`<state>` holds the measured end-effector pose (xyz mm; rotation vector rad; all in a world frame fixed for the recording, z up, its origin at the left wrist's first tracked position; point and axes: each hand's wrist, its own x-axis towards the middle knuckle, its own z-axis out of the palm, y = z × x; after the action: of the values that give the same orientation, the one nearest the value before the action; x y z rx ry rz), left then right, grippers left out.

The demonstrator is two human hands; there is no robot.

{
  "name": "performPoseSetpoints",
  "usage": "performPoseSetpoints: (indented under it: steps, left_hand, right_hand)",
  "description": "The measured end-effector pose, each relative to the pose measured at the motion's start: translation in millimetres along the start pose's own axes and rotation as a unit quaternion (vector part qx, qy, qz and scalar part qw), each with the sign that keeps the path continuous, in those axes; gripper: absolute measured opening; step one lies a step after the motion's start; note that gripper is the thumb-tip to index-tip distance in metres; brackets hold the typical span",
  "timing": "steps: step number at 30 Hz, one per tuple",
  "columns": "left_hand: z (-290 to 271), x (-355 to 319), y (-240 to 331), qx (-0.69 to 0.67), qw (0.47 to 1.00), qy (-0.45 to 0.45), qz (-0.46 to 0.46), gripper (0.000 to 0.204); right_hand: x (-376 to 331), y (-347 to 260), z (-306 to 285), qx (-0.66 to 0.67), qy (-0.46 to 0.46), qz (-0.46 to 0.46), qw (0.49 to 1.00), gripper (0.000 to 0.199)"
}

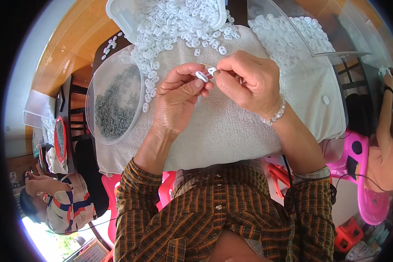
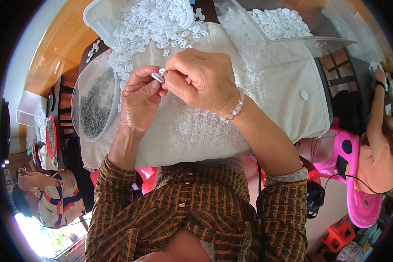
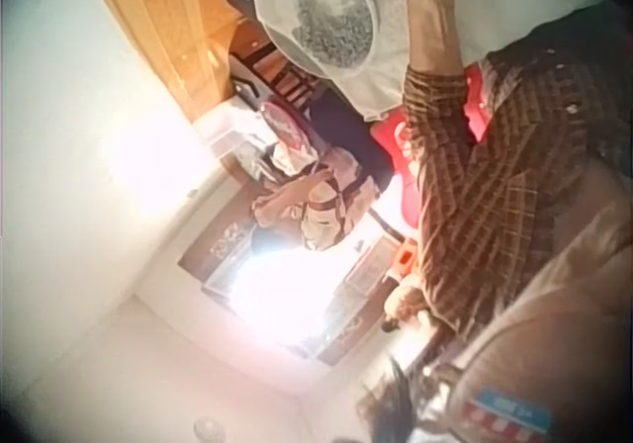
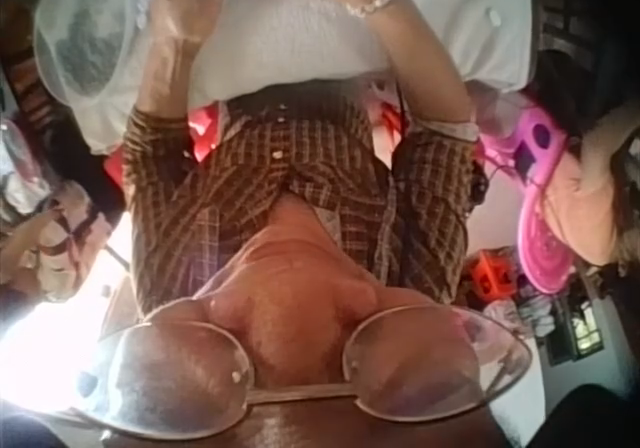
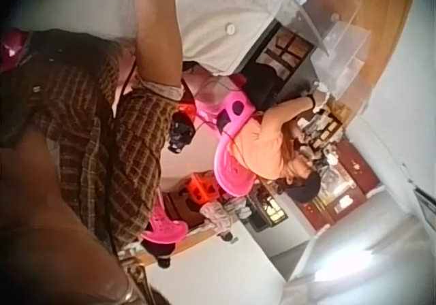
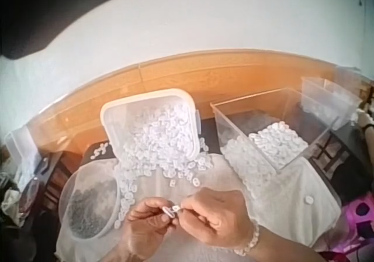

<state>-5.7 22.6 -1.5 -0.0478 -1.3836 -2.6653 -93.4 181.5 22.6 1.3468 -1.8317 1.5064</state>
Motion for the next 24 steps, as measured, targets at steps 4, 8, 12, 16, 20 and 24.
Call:
performPoseSetpoints:
  steps: [4,8,12,16,20,24]
  left_hand:
    - [-0.5,-1.8,0.2,-0.020,1.000,-0.010,0.000,0.021]
    - [3.9,-0.6,0.3,-0.040,0.999,-0.027,0.000,0.020]
    - [1.9,-0.9,0.3,-0.032,0.999,-0.025,-0.002,0.020]
    - [1.8,-0.2,1.6,-0.050,0.998,-0.045,-0.001,0.018]
    - [1.3,0.5,0.0,-0.068,0.995,-0.071,-0.003,0.018]
    - [-1.6,0.3,-1.3,-0.068,0.995,-0.072,-0.002,0.018]
  right_hand:
    - [-1.1,-0.5,1.9,-0.012,-0.002,-0.019,1.000,0.007]
    - [-0.4,-2.0,-0.6,-0.011,0.004,-0.027,1.000,0.007]
    - [0.8,-2.9,-0.2,-0.002,0.015,-0.041,0.999,0.007]
    - [1.7,-4.0,-1.5,0.001,0.018,-0.046,0.999,0.007]
    - [0.5,-3.1,-1.5,-0.002,0.016,-0.058,0.998,0.007]
    - [1.8,-3.1,-1.7,-0.007,0.019,-0.085,0.996,0.008]
